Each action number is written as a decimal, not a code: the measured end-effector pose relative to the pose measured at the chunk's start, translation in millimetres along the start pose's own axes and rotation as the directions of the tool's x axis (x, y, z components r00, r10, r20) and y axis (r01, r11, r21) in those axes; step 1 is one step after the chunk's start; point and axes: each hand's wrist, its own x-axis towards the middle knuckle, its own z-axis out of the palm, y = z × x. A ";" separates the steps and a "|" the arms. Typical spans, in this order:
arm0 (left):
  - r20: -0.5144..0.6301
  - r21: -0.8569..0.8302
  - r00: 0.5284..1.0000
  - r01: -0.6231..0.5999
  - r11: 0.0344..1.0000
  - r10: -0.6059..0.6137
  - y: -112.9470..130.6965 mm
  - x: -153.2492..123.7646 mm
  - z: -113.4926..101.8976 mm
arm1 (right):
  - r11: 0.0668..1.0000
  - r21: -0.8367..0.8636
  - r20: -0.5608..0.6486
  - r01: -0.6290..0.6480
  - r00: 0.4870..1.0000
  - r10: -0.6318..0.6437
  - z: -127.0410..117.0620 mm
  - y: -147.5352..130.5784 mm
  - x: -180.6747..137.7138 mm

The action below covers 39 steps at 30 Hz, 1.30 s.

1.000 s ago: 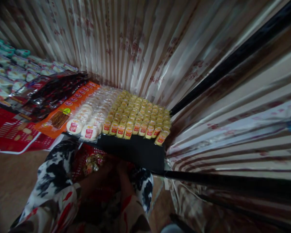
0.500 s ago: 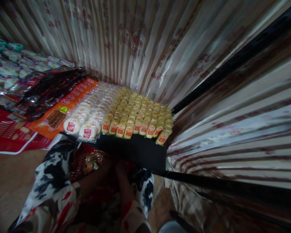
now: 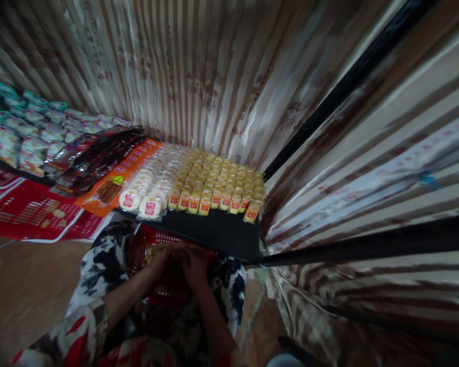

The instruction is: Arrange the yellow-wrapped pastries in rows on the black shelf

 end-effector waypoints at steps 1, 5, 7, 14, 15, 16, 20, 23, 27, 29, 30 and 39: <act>-0.002 -0.041 1.000 0.018 0.999 -0.018 3.5 -4.7 -3.7 | 0.999 0.015 0.010 0.034 0.999 -0.035 -5.0 -2.3 -3.4; 0.084 -0.133 0.991 0.118 0.984 -0.108 17.8 -20.4 -16.3 | 0.985 0.056 0.050 0.164 0.985 -0.167 -25.4 -9.5 -12.3; 0.126 -0.129 0.978 0.179 0.975 -0.163 24.6 -25.9 -19.4 | 0.978 0.069 0.045 0.196 0.979 -0.199 -34.3 -12.0 -13.8; 0.233 -0.084 0.953 0.217 0.973 -0.192 51.6 -42.7 -17.0 | 0.971 0.188 -0.056 0.150 0.988 -0.142 -58.3 -16.6 -15.3; 0.256 -0.075 0.950 0.204 0.976 -0.179 56.0 -45.3 -16.7 | 0.965 0.223 -0.079 0.137 0.989 -0.123 -62.0 -16.7 -15.6; 0.282 -0.062 0.946 0.188 0.980 -0.163 60.3 -47.7 -16.6 | 0.957 0.260 -0.098 0.128 0.990 -0.105 -65.7 -16.5 -16.0; 0.398 0.014 0.915 0.073 0.997 -0.072 76.5 -56.1 -17.9 | 0.886 0.449 -0.141 0.114 0.988 -0.055 -76.6 -12.5 -15.1; 0.452 0.047 0.891 -0.069 0.996 0.040 87.8 -62.3 -19.1 | 0.761 0.642 -0.144 0.092 0.990 0.002 -77.5 -8.3 -13.2; 0.470 0.133 0.873 -0.214 0.968 0.128 100.3 -68.4 -16.7 | 0.639 0.769 -0.104 0.011 0.989 0.108 -72.9 -5.1 -13.8; 0.462 0.118 0.867 -0.268 0.956 0.186 104.4 -68.5 -12.0 | 0.614 0.789 -0.079 -0.017 0.989 0.128 -71.0 -4.4 -14.7; 0.453 0.096 0.864 -0.290 0.952 0.217 106.1 -67.7 -8.8 | 0.614 0.789 -0.078 -0.016 0.989 0.125 -70.7 -4.2 -15.0; 0.319 0.301 0.812 -0.576 0.760 0.490 124.0 -57.3 26.4 | 0.982 0.049 -0.437 0.180 0.889 -0.141 -93.0 -13.9 -16.7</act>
